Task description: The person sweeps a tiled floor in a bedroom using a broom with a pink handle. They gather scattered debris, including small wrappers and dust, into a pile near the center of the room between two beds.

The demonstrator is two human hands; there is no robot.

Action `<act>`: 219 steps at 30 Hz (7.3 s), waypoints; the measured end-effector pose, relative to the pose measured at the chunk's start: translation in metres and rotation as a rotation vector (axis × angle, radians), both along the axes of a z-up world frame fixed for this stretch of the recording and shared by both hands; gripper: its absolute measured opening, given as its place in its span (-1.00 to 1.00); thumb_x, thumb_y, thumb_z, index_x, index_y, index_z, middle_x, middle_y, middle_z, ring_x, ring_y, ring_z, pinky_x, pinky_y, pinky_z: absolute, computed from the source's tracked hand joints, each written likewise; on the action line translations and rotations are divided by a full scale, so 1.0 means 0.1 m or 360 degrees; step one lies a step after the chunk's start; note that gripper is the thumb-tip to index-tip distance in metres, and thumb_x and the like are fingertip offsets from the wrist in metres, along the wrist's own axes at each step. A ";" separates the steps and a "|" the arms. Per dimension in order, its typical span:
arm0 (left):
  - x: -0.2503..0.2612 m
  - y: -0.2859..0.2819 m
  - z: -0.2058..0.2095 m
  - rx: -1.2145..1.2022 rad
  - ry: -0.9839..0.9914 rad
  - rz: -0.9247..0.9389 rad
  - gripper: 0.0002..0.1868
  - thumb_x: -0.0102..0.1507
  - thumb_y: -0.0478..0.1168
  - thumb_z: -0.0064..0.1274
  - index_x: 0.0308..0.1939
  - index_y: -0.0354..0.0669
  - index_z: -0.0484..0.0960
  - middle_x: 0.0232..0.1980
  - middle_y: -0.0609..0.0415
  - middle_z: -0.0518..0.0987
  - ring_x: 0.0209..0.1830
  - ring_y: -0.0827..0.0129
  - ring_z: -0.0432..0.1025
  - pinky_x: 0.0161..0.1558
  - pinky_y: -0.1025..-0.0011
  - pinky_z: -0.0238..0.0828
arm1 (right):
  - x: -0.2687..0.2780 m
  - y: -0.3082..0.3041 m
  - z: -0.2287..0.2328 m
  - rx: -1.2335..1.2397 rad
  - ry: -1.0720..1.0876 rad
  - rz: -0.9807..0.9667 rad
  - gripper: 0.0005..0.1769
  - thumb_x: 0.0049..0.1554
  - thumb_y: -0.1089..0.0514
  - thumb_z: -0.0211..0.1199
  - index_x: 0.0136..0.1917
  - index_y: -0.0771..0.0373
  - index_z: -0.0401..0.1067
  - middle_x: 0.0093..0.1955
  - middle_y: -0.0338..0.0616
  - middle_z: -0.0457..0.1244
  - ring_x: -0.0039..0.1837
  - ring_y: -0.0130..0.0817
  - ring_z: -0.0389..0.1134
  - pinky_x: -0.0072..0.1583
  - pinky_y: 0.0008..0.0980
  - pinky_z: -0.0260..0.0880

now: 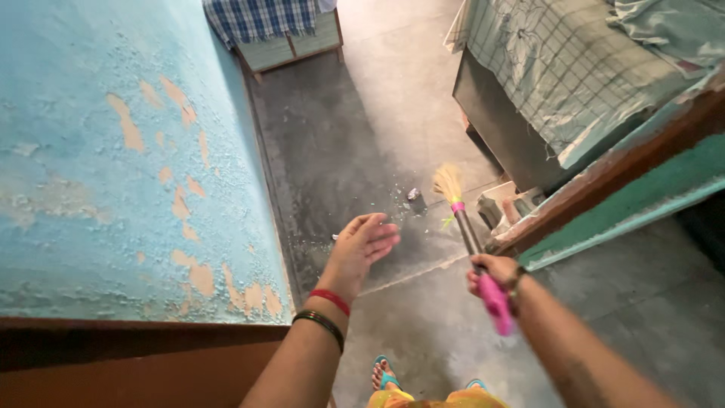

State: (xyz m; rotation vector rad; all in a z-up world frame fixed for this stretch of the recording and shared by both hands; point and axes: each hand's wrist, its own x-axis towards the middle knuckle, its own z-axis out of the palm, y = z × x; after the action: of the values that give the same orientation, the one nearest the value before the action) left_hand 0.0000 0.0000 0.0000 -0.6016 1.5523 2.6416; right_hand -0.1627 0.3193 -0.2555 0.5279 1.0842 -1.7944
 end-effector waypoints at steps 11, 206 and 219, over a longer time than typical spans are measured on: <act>0.33 -0.48 0.13 -0.0081 -0.0057 0.0031 -0.62 0.32 0.02 0.03 0.08 -0.13 0.56 0.00 0.01 0.67 0.00 0.26 0.59 0.08 0.34 0.48 | 0.03 -0.97 0.07 -0.0088 -0.0468 -0.0488 -0.85 0.16 0.28 0.17 -0.18 0.20 0.22 -0.41 -0.26 0.20 -0.38 -0.42 0.27 -0.29 -0.48 0.40; -0.35 -0.01 0.19 -0.0163 -0.0118 0.0486 -0.67 0.38 -0.03 -0.07 0.09 -0.14 0.54 0.01 -0.06 0.67 0.02 0.21 0.60 0.10 0.30 0.50 | -1.42 0.17 2.03 0.2310 0.1868 0.2724 -0.46 0.12 -0.16 0.31 0.34 -0.16 0.33 0.42 -0.26 0.28 0.44 -0.20 0.33 0.40 -0.16 0.39; -0.39 -0.57 0.09 -0.0134 -0.0047 0.0432 -0.66 0.37 -0.01 -0.06 0.09 -0.12 0.54 0.01 -0.05 0.67 0.02 0.20 0.60 0.08 0.29 0.52 | -1.09 -0.63 2.15 0.2257 0.1768 0.3463 -0.48 0.13 -0.30 0.27 0.34 -0.26 0.44 0.40 -0.23 0.30 0.40 -0.22 0.34 0.39 -0.18 0.38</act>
State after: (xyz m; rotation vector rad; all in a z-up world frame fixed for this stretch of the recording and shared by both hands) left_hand -0.0390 -0.0571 0.0090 -0.9126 1.6912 2.7481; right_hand -0.2720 0.2564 -0.0408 -0.9151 2.0166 0.9782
